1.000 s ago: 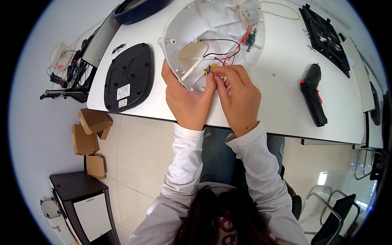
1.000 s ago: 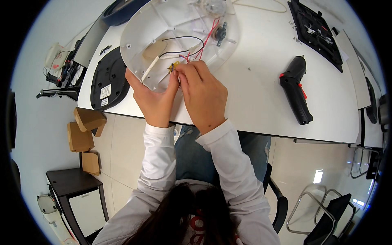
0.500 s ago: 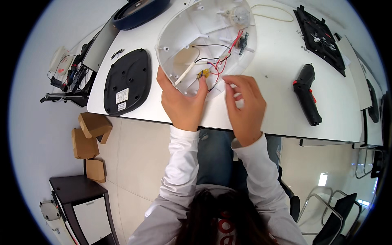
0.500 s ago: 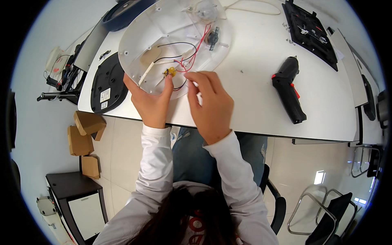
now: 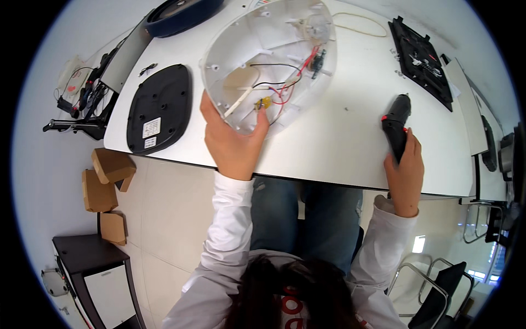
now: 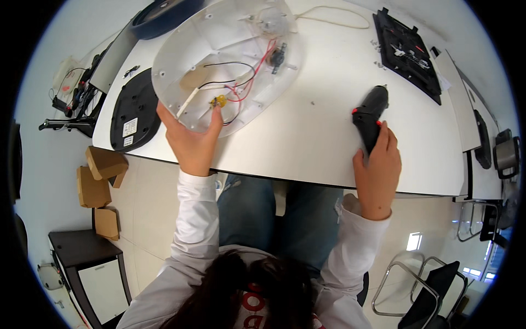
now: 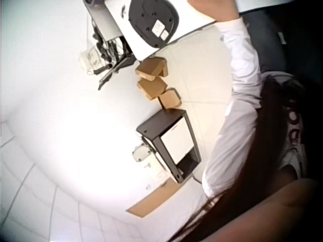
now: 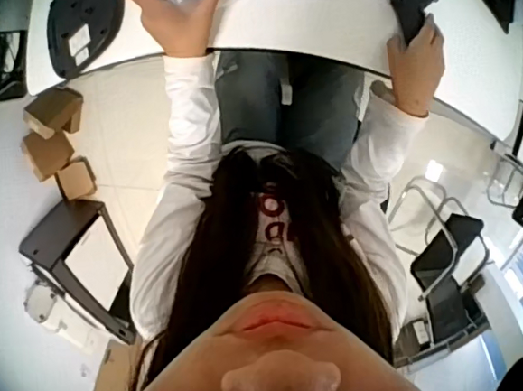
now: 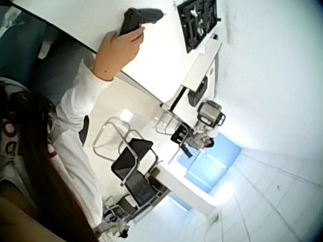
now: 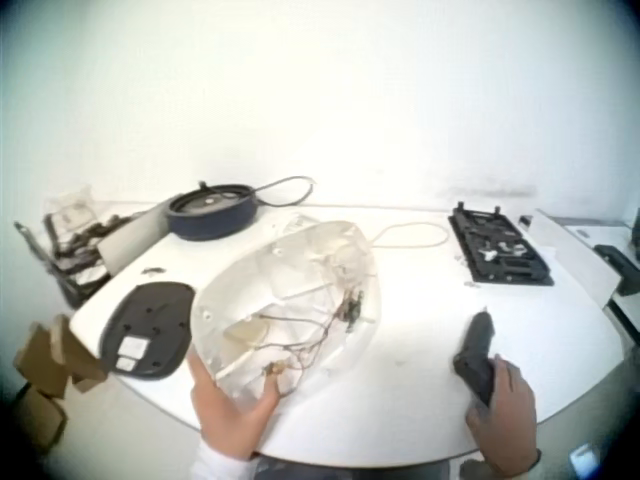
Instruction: The person repairs an electronic device by connecting wires to a yellow connector and securing them with a hot glue gun. They repeatedly apply glue to the connector and wires inside a white plastic housing, then set the glue gun down and continue adjusting the wiring.
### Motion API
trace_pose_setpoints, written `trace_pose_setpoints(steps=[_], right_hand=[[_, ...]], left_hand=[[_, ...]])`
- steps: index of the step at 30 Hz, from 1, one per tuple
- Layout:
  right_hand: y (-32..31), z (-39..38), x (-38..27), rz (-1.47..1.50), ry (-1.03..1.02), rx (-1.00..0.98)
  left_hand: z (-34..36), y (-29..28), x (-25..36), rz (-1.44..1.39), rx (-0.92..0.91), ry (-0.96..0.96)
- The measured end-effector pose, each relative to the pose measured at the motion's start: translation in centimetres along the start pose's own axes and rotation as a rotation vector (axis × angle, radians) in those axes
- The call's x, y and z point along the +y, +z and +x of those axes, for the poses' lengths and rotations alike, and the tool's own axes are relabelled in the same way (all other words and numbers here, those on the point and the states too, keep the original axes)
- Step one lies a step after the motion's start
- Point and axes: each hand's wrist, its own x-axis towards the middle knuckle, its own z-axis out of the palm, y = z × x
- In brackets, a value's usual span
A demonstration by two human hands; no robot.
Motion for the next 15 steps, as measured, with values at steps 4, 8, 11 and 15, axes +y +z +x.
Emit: trace_pose_setpoints(steps=[4, 8, 11, 15], right_hand=[[1.0, 1.1, -0.3, -0.145, 0.065, -0.004], [0.8, 2.0, -0.7, -0.095, 0.16, -0.005], [1.0, 1.5, 0.0, -0.021, 0.182, 0.13], [-2.3, -0.9, -2.7, 0.234, 0.176, 0.244]], left_hand=[[0.1, 0.0, 0.0, -0.017, 0.006, -0.011], [0.0, 0.1, 0.1, -0.091, 0.001, -0.052], [0.1, 0.0, -0.1, -0.109, -0.006, -0.061], [-0.1, -0.1, -0.1, -0.142, -0.016, -0.063]])
